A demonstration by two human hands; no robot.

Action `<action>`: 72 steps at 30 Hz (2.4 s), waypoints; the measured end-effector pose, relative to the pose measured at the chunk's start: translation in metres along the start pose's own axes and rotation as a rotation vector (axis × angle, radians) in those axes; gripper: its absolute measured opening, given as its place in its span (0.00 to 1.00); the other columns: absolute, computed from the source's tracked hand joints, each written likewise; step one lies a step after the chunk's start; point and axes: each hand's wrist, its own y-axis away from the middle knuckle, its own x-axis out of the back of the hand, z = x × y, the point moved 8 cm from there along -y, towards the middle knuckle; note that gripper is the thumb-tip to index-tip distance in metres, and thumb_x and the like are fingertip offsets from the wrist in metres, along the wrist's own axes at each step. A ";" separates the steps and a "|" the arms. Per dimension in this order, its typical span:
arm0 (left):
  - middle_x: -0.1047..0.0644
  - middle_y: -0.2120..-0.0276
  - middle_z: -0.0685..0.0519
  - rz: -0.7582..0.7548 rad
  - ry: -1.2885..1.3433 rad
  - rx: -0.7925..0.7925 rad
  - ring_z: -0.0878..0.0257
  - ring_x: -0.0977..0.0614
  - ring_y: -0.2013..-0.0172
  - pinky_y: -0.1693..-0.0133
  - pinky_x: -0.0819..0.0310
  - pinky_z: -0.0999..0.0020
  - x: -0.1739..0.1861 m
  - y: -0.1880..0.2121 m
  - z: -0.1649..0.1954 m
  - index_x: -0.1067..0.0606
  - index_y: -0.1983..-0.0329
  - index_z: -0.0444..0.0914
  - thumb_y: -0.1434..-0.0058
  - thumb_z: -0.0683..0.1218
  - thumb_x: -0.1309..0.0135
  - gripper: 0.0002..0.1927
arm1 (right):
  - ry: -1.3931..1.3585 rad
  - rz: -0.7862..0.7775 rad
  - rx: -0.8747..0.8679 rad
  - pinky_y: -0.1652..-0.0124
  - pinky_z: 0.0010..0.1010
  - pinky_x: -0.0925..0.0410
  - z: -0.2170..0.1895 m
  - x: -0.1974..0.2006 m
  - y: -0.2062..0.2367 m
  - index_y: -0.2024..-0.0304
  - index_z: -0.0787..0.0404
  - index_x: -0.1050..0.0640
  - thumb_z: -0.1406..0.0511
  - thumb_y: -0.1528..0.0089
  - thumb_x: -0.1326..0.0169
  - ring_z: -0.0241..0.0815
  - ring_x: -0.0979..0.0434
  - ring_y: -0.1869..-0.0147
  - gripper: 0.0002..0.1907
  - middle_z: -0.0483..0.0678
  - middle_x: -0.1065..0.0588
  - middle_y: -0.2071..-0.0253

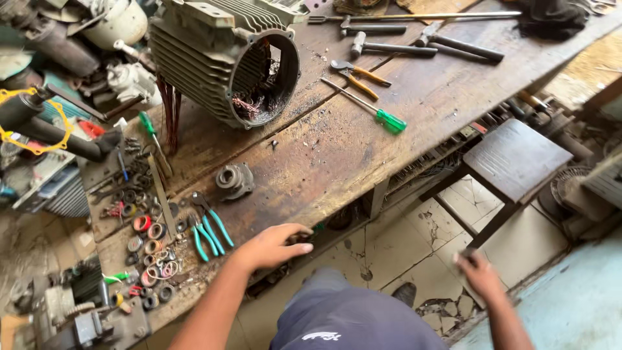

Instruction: The person pries old burnt copper windings out of an electric motor housing using a screwdriver, occasionally steadying the motor with the other hand. They reposition the motor on the workbench, tap it with a hammer, and continue extracting loose wire and debris from inside the housing.

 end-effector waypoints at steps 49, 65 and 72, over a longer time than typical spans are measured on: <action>0.19 0.46 0.52 0.821 0.672 0.532 0.58 0.17 0.47 0.47 0.22 0.61 0.015 -0.170 -0.035 0.26 0.38 0.42 0.37 0.55 0.43 0.25 | 0.267 -0.967 1.015 0.54 0.34 0.25 -0.461 -0.107 -0.304 0.50 0.61 0.21 0.56 0.38 0.41 0.44 0.16 0.53 0.19 0.50 0.18 0.55; 0.51 0.21 0.48 0.801 1.436 -0.460 0.53 0.48 0.23 0.29 0.52 0.53 0.030 -0.242 0.085 0.51 0.20 0.38 0.49 0.87 0.79 0.65 | -0.074 -0.202 1.894 0.31 0.54 0.49 -0.501 -0.076 -0.156 0.40 0.61 0.26 0.60 0.43 0.42 0.53 0.28 0.32 0.28 0.54 0.24 0.39; 0.48 0.21 0.42 0.801 1.416 -0.540 0.46 0.47 0.22 0.23 0.61 0.47 0.023 -0.195 0.116 0.50 0.20 0.35 0.41 0.84 0.81 0.62 | -0.248 -0.429 1.545 0.39 0.39 0.39 -0.456 -0.087 -0.103 0.45 0.55 0.24 0.63 0.32 0.51 0.56 0.30 0.32 0.14 0.54 0.26 0.40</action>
